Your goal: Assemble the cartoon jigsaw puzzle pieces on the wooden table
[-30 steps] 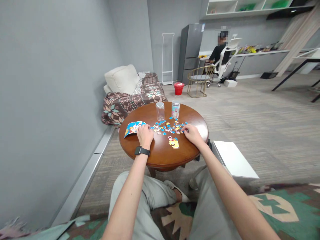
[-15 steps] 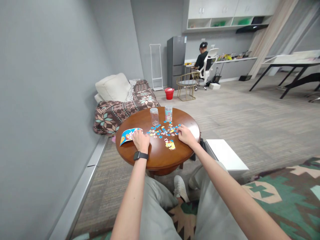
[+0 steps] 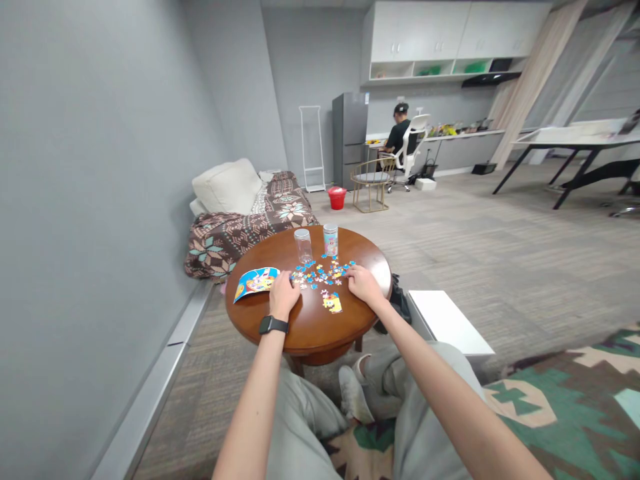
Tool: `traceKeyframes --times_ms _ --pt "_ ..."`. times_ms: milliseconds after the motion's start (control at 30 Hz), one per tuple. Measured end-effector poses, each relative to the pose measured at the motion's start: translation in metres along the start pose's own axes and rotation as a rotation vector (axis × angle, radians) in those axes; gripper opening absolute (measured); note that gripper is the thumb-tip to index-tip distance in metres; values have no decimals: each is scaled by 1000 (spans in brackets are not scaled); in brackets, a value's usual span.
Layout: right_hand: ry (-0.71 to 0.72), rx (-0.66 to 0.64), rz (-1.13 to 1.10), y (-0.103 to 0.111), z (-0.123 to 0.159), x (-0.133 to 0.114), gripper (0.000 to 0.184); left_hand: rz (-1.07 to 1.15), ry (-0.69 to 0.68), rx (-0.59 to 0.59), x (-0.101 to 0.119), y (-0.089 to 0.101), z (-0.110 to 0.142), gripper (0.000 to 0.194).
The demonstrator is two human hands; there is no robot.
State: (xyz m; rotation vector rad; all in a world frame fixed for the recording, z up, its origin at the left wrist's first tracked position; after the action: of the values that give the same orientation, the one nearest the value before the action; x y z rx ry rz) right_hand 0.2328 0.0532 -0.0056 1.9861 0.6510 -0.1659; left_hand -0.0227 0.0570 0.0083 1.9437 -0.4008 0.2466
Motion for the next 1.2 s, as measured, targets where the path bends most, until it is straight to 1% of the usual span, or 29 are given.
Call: traceKeyframes --times_ms 133,200,300,367,400,567,700,767,833,900,1000,1100,1200 --pt "-44 35 19 2 0 2 35 16 -96 -59 5 -7 1 38" --pt "-137 85 58 4 1 6 33 19 -132 -87 7 -10 2 38" --pt "-323 152 111 7 4 15 32 22 -166 -120 9 -12 3 35" --pt "-395 157 120 7 6 19 33 25 -175 -127 9 -12 3 34" --pt "-406 151 120 6 6 20 34 27 -177 -128 10 -11 3 34" --pt "-332 107 115 -3 3 23 37 39 -183 -139 13 -8 3 32" --pt "-191 98 70 -15 2 24 38 52 -197 -160 15 -6 5 34" --pt "-113 49 35 -21 3 23 38 62 -210 -170 16 -6 5 34" --pt "-68 -22 13 -26 4 21 38 74 -226 -177 17 -7 6 34" --pt "-38 -55 -2 -26 5 20 40 78 -242 -169 18 -7 6 34" --pt "-11 -14 -18 -20 3 19 41 50 -251 -141 20 -8 8 35" --pt "37 -6 -31 -19 -10 16 42 16 -233 -207 19 -12 10 37" --pt "116 -46 -52 -30 -38 5 42 12 -212 -255 18 -14 11 38"
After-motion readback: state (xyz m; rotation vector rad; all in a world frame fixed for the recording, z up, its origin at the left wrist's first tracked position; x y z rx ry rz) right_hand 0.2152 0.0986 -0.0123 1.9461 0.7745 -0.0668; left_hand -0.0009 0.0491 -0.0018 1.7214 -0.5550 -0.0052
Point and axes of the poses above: each hand's wrist, its own z-axis away from the middle knuckle, its own y-axis out of the back of the hand, x = y × z, the point moved 4 cm from there along -z, towards the middle knuckle
